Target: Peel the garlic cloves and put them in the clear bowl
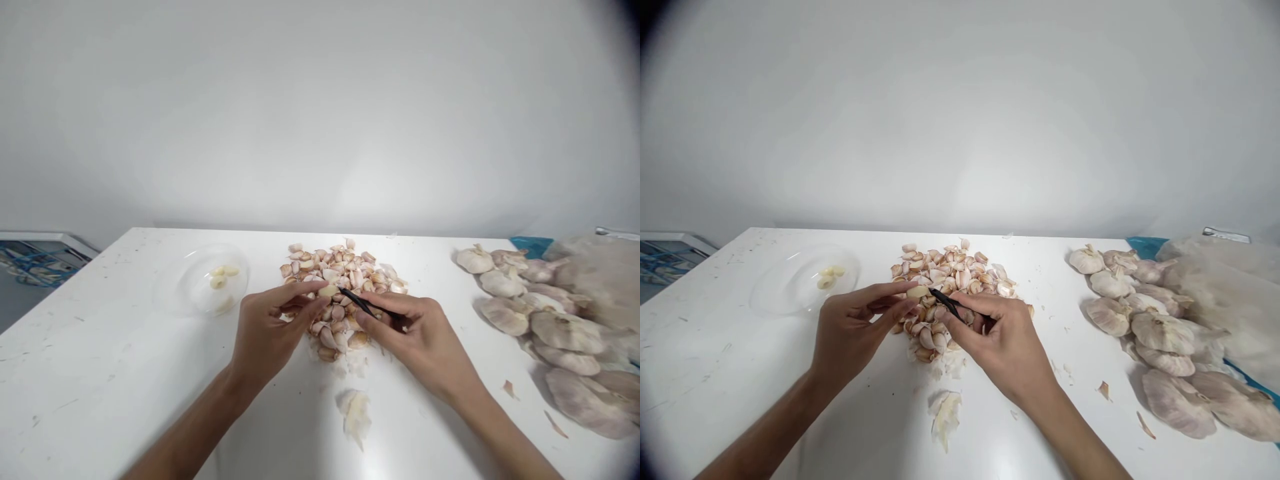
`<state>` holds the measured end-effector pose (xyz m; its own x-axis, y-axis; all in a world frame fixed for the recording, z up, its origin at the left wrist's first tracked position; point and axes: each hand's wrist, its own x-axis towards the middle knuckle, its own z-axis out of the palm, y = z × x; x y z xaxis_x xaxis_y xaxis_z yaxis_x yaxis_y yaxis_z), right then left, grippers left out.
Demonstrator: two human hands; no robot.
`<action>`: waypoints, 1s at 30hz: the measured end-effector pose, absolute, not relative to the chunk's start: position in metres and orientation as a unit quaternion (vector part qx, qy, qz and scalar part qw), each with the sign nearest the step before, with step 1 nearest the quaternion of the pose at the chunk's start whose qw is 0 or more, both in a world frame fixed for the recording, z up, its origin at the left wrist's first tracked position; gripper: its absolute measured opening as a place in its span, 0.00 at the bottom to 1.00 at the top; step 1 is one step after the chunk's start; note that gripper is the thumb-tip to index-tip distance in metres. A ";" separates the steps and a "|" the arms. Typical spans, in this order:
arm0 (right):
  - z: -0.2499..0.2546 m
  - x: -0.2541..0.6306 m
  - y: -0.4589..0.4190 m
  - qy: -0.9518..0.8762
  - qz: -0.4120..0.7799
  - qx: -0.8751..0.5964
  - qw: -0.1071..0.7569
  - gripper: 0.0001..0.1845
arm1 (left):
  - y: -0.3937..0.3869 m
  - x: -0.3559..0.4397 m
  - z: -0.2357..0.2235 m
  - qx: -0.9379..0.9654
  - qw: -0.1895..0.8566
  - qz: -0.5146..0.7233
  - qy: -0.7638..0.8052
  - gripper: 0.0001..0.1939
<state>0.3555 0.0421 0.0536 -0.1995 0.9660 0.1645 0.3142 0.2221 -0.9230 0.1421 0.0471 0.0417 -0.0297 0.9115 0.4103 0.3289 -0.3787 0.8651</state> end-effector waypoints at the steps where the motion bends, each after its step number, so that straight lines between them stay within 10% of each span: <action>1: 0.054 0.357 0.043 -0.655 0.426 -0.478 0.401 0.17 | 0.047 0.142 0.042 0.625 0.302 0.526 0.492 0.09; 10: 0.053 0.364 0.050 -0.583 0.541 -0.487 0.360 0.20 | 0.047 0.142 0.050 0.499 0.465 0.529 0.505 0.15; 18: 0.056 0.361 0.046 -0.788 0.346 -0.426 0.278 0.17 | 0.048 0.143 0.055 0.486 0.468 0.534 0.509 0.15; 30: 0.048 0.361 0.044 -0.799 0.127 -0.397 0.433 0.16 | 0.044 0.146 0.053 0.516 0.436 0.521 0.522 0.11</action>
<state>0.3612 0.0442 0.0475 -0.3095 0.7450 0.5910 0.5246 0.6521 -0.5473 0.1460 0.0440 0.0531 -0.0875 0.9927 0.0827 0.0856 -0.0752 0.9935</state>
